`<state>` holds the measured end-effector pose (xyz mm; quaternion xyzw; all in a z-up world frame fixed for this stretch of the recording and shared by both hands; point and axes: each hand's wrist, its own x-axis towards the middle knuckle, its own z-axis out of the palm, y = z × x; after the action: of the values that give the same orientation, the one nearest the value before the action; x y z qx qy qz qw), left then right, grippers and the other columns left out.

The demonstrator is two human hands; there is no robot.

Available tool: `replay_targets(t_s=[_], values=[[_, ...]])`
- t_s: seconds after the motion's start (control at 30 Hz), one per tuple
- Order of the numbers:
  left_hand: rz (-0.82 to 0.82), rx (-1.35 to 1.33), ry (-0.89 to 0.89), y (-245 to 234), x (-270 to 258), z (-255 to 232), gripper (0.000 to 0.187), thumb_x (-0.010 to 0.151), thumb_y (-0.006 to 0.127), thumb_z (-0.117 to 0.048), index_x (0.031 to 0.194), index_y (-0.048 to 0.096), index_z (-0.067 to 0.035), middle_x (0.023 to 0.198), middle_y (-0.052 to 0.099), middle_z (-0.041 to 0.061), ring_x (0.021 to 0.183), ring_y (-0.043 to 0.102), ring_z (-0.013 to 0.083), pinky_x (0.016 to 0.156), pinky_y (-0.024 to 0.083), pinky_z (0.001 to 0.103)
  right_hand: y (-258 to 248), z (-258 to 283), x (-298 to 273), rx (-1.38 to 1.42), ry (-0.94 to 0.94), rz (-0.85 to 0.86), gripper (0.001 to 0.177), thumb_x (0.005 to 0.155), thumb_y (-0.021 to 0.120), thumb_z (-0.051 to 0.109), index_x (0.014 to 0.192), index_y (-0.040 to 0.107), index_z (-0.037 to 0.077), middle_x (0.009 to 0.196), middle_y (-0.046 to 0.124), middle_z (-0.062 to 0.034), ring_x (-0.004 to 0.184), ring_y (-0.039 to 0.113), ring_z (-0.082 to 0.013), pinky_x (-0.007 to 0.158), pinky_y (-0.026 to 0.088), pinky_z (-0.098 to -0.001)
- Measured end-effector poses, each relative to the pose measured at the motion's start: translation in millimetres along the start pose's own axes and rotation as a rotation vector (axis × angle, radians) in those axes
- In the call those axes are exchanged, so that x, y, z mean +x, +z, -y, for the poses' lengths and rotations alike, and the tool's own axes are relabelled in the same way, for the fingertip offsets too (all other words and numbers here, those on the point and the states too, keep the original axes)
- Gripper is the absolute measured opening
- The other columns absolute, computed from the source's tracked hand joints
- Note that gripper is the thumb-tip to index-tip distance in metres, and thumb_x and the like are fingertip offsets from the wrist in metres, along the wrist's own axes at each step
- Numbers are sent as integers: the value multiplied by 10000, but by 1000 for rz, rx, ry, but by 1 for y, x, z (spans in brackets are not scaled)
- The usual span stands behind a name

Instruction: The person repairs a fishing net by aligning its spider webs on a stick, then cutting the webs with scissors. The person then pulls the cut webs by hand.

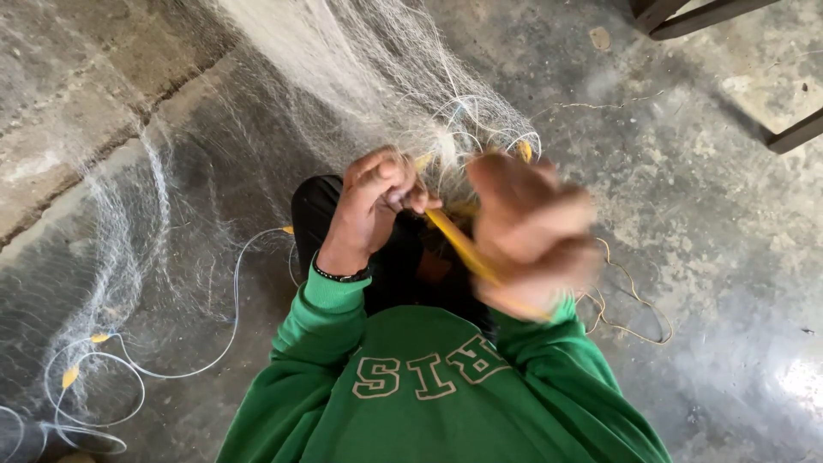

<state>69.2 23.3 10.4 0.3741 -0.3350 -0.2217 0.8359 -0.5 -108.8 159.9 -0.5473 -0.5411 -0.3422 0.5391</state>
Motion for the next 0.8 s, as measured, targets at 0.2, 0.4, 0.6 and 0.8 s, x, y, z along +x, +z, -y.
replay_targets(t_s=[0.2, 0.4, 0.6, 0.8], values=[[-389, -58, 235, 30, -5, -13, 262, 811, 600, -101, 603, 442, -90, 606, 571, 92, 698, 635, 181, 791, 556, 430, -9, 51, -46, 641, 297, -162, 54, 894, 450, 31, 922, 488, 56, 857, 537, -105, 609, 565, -183, 691, 568, -434], [-391, -39, 450, 17, -8, 14, 322, 698, 641, 23, 607, 347, -70, 595, 467, 115, 712, 633, 313, 784, 477, 587, 3, 28, -93, 526, 711, -69, 96, 792, 587, 29, 710, 593, -20, 680, 550, -149, 484, 507, -192, 418, 420, -307], [-466, 128, 449, 25, -4, 4, 350, 683, 672, 56, 580, 358, -60, 569, 494, 113, 662, 649, 302, 735, 503, 574, 0, 28, -115, 572, 872, -51, 91, 786, 599, 24, 818, 645, -47, 683, 554, -131, 520, 486, -171, 460, 415, -292], [-523, 228, 547, 22, 1, 11, 285, 752, 601, 55, 569, 394, -18, 548, 493, 159, 556, 605, 272, 677, 519, 548, 3, 30, -108, 643, 778, -16, 101, 811, 589, 44, 798, 630, -47, 668, 526, -140, 490, 494, -209, 414, 404, -307]])
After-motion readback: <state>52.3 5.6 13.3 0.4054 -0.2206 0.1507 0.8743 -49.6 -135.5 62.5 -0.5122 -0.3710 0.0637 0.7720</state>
